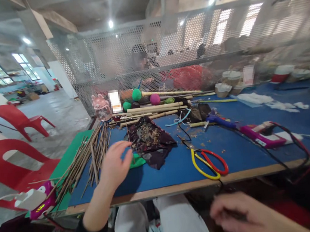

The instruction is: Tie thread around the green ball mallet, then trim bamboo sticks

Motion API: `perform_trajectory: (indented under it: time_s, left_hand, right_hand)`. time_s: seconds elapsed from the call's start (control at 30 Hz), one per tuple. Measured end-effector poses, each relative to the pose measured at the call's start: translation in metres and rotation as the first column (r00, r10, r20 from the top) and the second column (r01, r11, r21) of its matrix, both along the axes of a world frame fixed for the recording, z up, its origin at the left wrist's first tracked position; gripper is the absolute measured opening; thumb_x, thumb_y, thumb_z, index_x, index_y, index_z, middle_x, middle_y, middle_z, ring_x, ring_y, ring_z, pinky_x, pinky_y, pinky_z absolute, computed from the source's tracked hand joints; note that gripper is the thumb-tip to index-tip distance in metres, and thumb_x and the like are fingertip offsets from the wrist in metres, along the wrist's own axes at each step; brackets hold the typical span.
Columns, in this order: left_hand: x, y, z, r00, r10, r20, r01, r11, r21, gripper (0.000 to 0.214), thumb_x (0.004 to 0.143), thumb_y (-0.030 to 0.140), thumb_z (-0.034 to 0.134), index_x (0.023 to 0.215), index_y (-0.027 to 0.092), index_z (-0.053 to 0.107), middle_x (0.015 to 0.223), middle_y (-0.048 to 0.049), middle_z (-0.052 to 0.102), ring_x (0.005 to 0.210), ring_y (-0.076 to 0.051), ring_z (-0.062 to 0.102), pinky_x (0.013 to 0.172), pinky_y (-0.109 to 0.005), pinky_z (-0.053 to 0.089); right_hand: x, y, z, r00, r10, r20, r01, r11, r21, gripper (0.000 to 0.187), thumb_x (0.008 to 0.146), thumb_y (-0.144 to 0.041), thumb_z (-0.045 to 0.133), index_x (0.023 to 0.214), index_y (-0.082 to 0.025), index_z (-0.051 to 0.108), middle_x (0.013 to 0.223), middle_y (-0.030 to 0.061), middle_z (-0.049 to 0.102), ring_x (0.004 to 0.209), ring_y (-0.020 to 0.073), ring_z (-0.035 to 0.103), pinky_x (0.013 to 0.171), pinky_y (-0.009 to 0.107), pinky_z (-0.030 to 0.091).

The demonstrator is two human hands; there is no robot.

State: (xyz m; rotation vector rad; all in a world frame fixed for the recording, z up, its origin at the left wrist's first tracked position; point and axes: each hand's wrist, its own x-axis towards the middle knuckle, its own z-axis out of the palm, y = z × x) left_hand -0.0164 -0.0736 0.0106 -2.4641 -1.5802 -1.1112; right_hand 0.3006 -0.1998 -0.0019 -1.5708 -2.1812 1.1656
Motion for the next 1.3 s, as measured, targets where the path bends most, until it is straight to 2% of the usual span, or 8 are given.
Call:
perform_trajectory:
  time_s: [0.1,0.2,0.37,0.5,0.6,0.73,0.87,1.3]
  left_hand:
    - [0.063,0.034,0.002,0.957,-0.188,-0.219,0.116,0.945,-0.307,0.030,0.079,0.035,0.051,0.103,0.019,0.061,0.099,-0.0086,0.065,0.091,-0.021,0.060,0.079,-0.030,0.046]
    - [0.097,0.060,-0.011,0.905,-0.207,-0.371,0.035,0.907,-0.421,0.022,0.073,0.036,0.057,0.083,0.017,0.065,0.087,-0.0100,0.066,0.079,-0.023,0.061,0.068,-0.031,0.046]
    - [0.091,0.061,-0.027,0.939,-0.343,-0.040,0.278,0.821,-0.498,0.020,0.081,0.030,0.049,0.074,0.016,0.062,0.066,-0.0017,0.063,0.060,-0.011,0.054,0.058,-0.020,0.040]
    - [0.081,0.051,-0.022,0.869,-0.453,0.200,0.485,0.695,-0.531,0.021,0.079,0.033,0.052,0.083,0.015,0.064,0.063,-0.0006,0.062,0.055,-0.009,0.052,0.054,-0.019,0.040]
    - [0.078,0.051,-0.015,0.865,-0.442,0.237,0.501,0.737,-0.453,0.027,0.079,0.036,0.053,0.096,0.017,0.062,0.069,-0.0027,0.063,0.060,-0.011,0.056,0.059,-0.021,0.043]
    - [0.072,0.059,-0.012,0.932,-0.319,0.173,0.360,0.870,-0.338,0.026,0.082,0.035,0.048,0.097,0.020,0.063,0.081,-0.0046,0.067,0.071,-0.013,0.060,0.068,-0.023,0.045]
    - [0.065,0.067,-0.017,0.981,-0.128,0.148,0.167,0.944,-0.286,0.029,0.085,0.036,0.044,0.103,0.020,0.061,0.093,-0.0055,0.068,0.079,-0.015,0.063,0.073,-0.025,0.048]
    - [0.047,0.088,-0.032,0.963,0.207,-0.170,-0.248,0.930,-0.273,0.028,0.080,0.018,0.045,0.102,0.018,0.063,0.104,-0.0092,0.063,0.094,-0.025,0.056,0.086,-0.040,0.044]
  right_hand:
    - [-0.006,0.071,0.036,0.999,-0.018,0.042,0.008,0.974,0.228,0.030,0.085,-0.039,0.041,0.074,-0.019,0.060,0.068,0.0003,0.062,0.064,0.0126,0.054,0.060,0.021,0.038]
    - [-0.019,0.146,0.031,0.976,-0.142,0.167,0.076,0.934,0.349,0.027,0.082,-0.043,0.046,0.084,-0.018,0.056,0.066,0.0012,0.060,0.062,0.0148,0.055,0.056,0.023,0.034]
    - [-0.033,0.216,0.005,0.939,-0.021,0.345,-0.096,0.943,0.320,0.014,0.073,-0.019,0.054,0.086,-0.015,0.058,0.085,0.0096,0.065,0.080,0.0204,0.060,0.061,0.023,0.035]
    - [-0.021,0.226,0.001,0.949,0.155,0.275,-0.229,0.938,0.260,0.016,0.067,-0.010,0.047,0.074,-0.018,0.059,0.080,0.0043,0.066,0.074,0.0166,0.059,0.061,0.022,0.036]
    - [-0.015,0.229,-0.001,0.977,0.136,0.162,-0.179,0.939,0.294,0.020,0.066,-0.011,0.044,0.077,-0.018,0.059,0.080,0.0030,0.065,0.075,0.0159,0.057,0.064,0.022,0.037]
    - [-0.012,0.228,-0.008,0.999,-0.025,0.040,0.010,0.943,0.333,0.026,0.069,-0.012,0.040,0.089,-0.019,0.056,0.080,0.0010,0.063,0.070,0.0138,0.055,0.063,0.021,0.037]
    - [-0.006,0.228,-0.008,0.993,-0.038,0.108,0.005,0.956,0.294,0.034,0.071,-0.013,0.039,0.102,-0.020,0.052,0.075,-0.0003,0.062,0.059,0.0130,0.052,0.055,0.021,0.034]
    - [0.005,0.220,-0.003,0.967,-0.129,0.221,0.029,0.913,0.406,0.057,0.073,-0.023,0.046,0.129,-0.024,0.037,0.070,-0.0002,0.060,0.066,0.0193,0.058,0.059,0.025,0.036]
